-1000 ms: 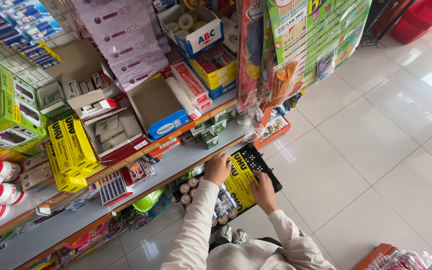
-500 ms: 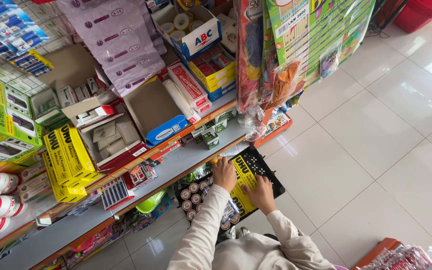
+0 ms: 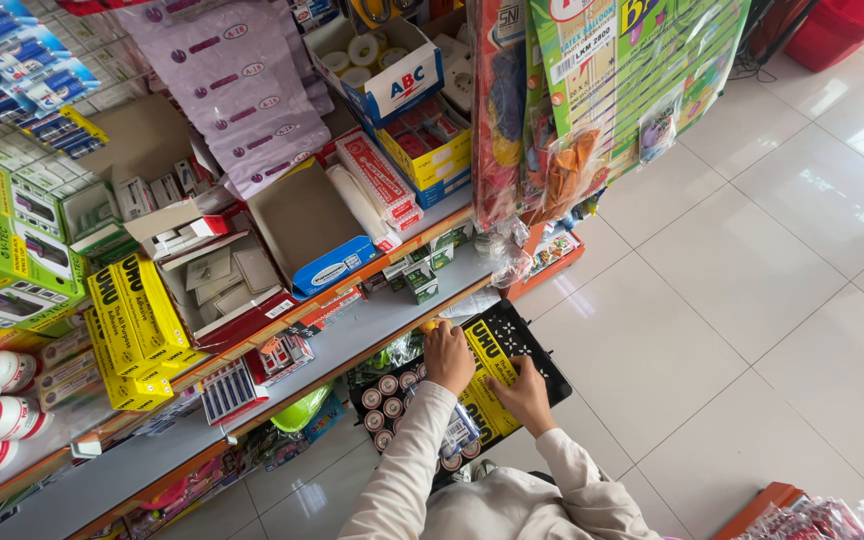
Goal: The person picks up yellow adhesive boxes from a black tray and places them onto a shelf in a stationary aisle.
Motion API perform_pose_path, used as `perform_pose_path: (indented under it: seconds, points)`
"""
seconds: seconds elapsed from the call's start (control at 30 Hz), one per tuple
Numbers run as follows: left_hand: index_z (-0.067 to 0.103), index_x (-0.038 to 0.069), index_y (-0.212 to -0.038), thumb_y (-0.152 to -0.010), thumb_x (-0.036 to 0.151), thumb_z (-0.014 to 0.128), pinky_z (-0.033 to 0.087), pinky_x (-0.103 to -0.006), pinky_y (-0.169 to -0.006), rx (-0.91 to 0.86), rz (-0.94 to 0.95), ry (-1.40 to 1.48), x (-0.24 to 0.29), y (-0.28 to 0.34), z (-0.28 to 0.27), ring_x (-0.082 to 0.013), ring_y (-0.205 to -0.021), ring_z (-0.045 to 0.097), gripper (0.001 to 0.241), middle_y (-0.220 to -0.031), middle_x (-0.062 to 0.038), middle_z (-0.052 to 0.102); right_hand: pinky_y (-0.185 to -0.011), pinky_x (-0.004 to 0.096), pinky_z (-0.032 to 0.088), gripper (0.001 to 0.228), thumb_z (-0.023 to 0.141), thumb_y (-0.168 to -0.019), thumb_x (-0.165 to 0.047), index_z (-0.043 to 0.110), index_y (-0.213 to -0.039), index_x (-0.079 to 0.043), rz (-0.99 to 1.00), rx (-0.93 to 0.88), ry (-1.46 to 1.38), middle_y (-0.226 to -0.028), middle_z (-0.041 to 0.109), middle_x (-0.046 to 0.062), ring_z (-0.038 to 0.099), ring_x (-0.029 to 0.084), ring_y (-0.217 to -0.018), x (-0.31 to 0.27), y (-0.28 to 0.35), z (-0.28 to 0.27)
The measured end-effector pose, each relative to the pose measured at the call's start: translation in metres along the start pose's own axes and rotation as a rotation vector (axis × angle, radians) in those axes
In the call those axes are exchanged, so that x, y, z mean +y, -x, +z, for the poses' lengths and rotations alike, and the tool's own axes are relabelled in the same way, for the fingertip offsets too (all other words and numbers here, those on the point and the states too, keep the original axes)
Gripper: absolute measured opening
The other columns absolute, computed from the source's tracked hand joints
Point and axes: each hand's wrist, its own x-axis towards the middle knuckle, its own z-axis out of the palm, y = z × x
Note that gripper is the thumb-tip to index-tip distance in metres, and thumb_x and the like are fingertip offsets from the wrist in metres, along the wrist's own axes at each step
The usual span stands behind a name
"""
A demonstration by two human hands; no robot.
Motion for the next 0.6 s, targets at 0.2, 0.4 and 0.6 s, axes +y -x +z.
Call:
perform_pose_path:
  seconds: [0.2, 0.4, 0.6]
  points:
    - [0.058, 0.003, -0.096, -0.079, 0.014, 0.057, 0.046, -0.0451, -0.082, -0.034, 0.014, 0.091, -0.001, 0.005, -0.022, -0.0338, -0.099, 0.059, 0.02, -0.102, -0.014, 0.057, -0.078, 0.044, 0.056, 0.067, 0.084, -0.071, -0.015, 0.049, -0.126, -0.003, -0.03, -0.097, -0.122, -0.115, 0.065, 0.023, 0.066, 0.039, -0.103, 0.013, -0.014, -0.001]
    - [0.045, 0.014, -0.116, -0.085, 0.01, 0.046, 0.051, -0.0486, -0.082, -0.187, -0.031, 0.361, -0.008, 0.012, -0.013, -0.0412, -0.101, 0.064, 0.031, -0.113, -0.02, 0.06, -0.064, 0.037, 0.058, 0.051, 0.087, -0.067, -0.018, 0.06, -0.108, -0.004, -0.036, -0.22, -0.074, -0.087, 0.07, 0.018, 0.071, 0.029, -0.069, -0.008, -0.015, -0.019]
    - [0.039, 0.008, -0.125, -0.084, 0.006, 0.054, 0.049, -0.0528, -0.093, -0.093, -0.078, 0.772, 0.012, 0.022, -0.062, -0.0484, -0.117, 0.052, 0.044, -0.125, -0.025, 0.049, -0.061, 0.036, 0.056, 0.05, 0.087, -0.066, -0.014, 0.057, -0.103, -0.003, -0.062, -0.267, -0.215, -0.078, 0.07, 0.018, 0.07, 0.028, -0.061, -0.024, -0.015, -0.034]
